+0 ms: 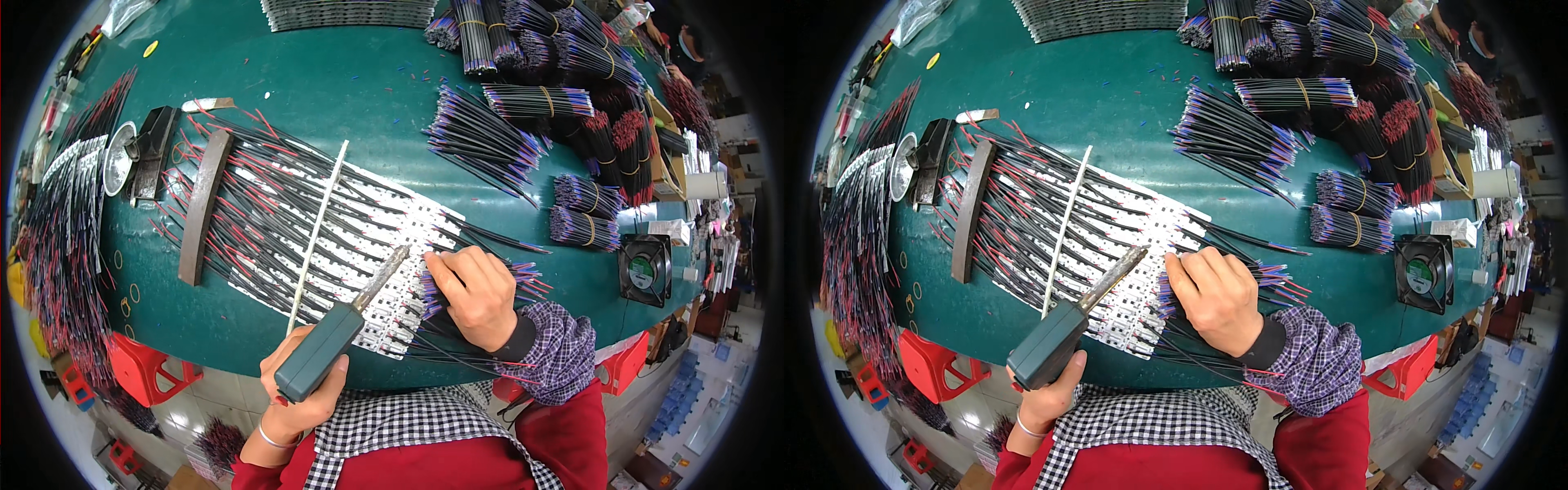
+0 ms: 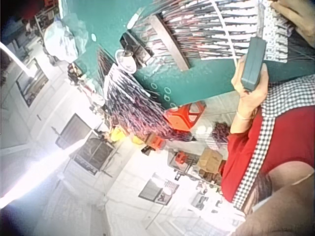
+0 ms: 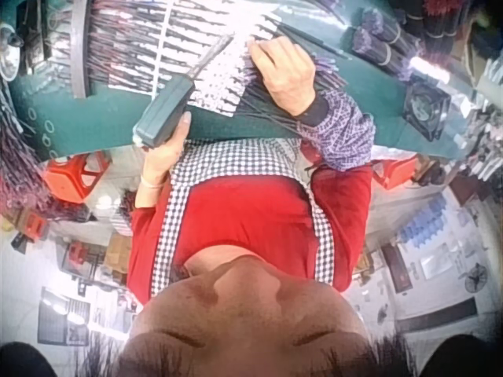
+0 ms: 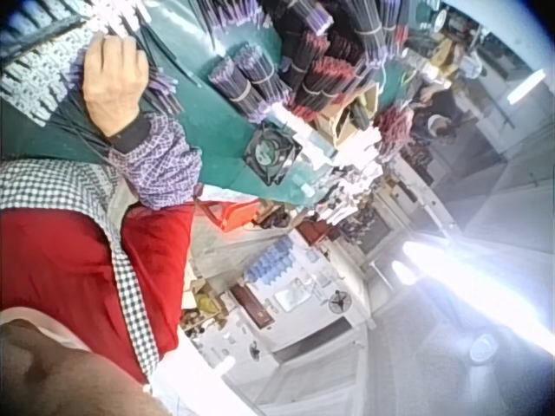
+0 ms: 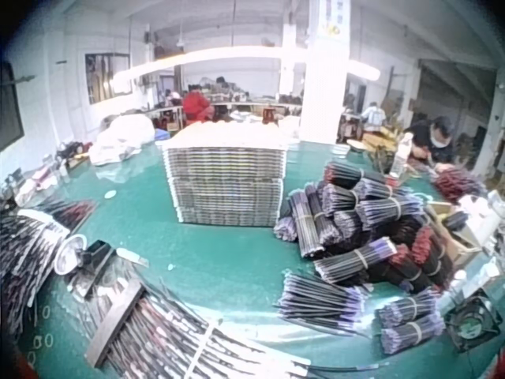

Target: The person solders wires onto circuit strips using a soldering tool, handles a small box, aligns wires across the strips using a wooden stick, and solders the wire ends onto the board.

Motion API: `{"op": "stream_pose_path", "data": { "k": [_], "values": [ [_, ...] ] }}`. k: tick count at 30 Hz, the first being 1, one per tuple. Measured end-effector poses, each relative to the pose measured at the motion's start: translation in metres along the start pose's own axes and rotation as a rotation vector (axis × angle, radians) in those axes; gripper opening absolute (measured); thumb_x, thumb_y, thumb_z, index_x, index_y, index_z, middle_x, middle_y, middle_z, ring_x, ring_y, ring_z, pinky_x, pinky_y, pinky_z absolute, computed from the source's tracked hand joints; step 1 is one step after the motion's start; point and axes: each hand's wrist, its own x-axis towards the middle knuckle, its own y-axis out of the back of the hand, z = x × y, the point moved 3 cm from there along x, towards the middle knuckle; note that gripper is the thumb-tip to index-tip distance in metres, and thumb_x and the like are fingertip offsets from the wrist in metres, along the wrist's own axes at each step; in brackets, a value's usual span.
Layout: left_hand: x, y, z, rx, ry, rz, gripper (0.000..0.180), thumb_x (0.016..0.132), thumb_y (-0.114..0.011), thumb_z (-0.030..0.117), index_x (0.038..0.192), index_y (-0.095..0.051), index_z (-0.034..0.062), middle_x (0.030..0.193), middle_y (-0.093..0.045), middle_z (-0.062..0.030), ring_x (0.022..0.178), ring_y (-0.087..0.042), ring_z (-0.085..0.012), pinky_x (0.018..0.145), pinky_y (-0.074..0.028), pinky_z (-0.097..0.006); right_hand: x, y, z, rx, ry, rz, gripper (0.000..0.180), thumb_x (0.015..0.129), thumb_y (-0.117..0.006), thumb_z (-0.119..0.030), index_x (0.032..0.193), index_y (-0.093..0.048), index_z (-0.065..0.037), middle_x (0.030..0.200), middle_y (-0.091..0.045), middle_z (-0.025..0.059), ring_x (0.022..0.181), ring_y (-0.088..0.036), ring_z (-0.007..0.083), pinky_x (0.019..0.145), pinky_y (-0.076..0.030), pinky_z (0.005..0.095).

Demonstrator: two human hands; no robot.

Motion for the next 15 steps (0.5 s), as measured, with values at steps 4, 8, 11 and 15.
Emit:
{"op": "stream_pose_path", "data": {
  "k": [4,8,11,15],
  "values": [
    [0.005,-0.003,0.003,0.007,-0.084,-0.026,0.022,0.071,-0.072,-0.007,0.093,-0.071,-0.0077,0.090,-0.069,-0.0172,0.076,-0.069,-0.0266,0.067,-0.055,-0.033,0.001,-0.003,-0.001,-0.026,0.013,-0.006,0.031,0.076,-0.063,-0.012,0.103,-0.069,0.001,0.089,-0.060,0.0063,0.081,-0.059,0.0200,0.064,-0.044,0.0316],
    [0.009,-0.006,0.005,-0.025,-0.039,-0.044,0.019,0.071,-0.072,-0.007,0.090,-0.070,-0.0068,0.088,-0.069,-0.0162,0.074,-0.068,-0.0268,0.066,-0.054,-0.033,0.004,-0.004,-0.003,-0.048,0.016,-0.016,0.030,0.075,-0.063,-0.012,0.101,-0.068,0.002,0.087,-0.058,0.0056,0.080,-0.058,0.0195,0.062,-0.043,0.0311],
    [0.010,-0.007,0.005,-0.011,-0.099,-0.051,0.017,0.070,-0.072,-0.007,0.087,-0.069,-0.0056,0.086,-0.068,-0.0156,0.072,-0.068,-0.0273,0.065,-0.054,-0.033,0.005,-0.003,-0.003,-0.046,0.028,-0.033,0.030,0.074,-0.062,-0.012,0.100,-0.068,0.003,0.086,-0.057,0.0053,0.080,-0.057,0.0193,0.062,-0.043,0.0307],
    [0.011,-0.007,0.005,0.024,-0.096,-0.073,0.016,0.070,-0.072,-0.008,0.085,-0.069,-0.0046,0.082,-0.066,-0.0142,0.069,-0.066,-0.0266,0.064,-0.053,-0.033,0.006,-0.003,-0.002,-0.042,0.050,-0.036,0.029,0.074,-0.062,-0.012,0.099,-0.067,0.003,0.085,-0.056,0.0052,0.080,-0.057,0.0192,0.061,-0.042,0.0304]
  ]
}}
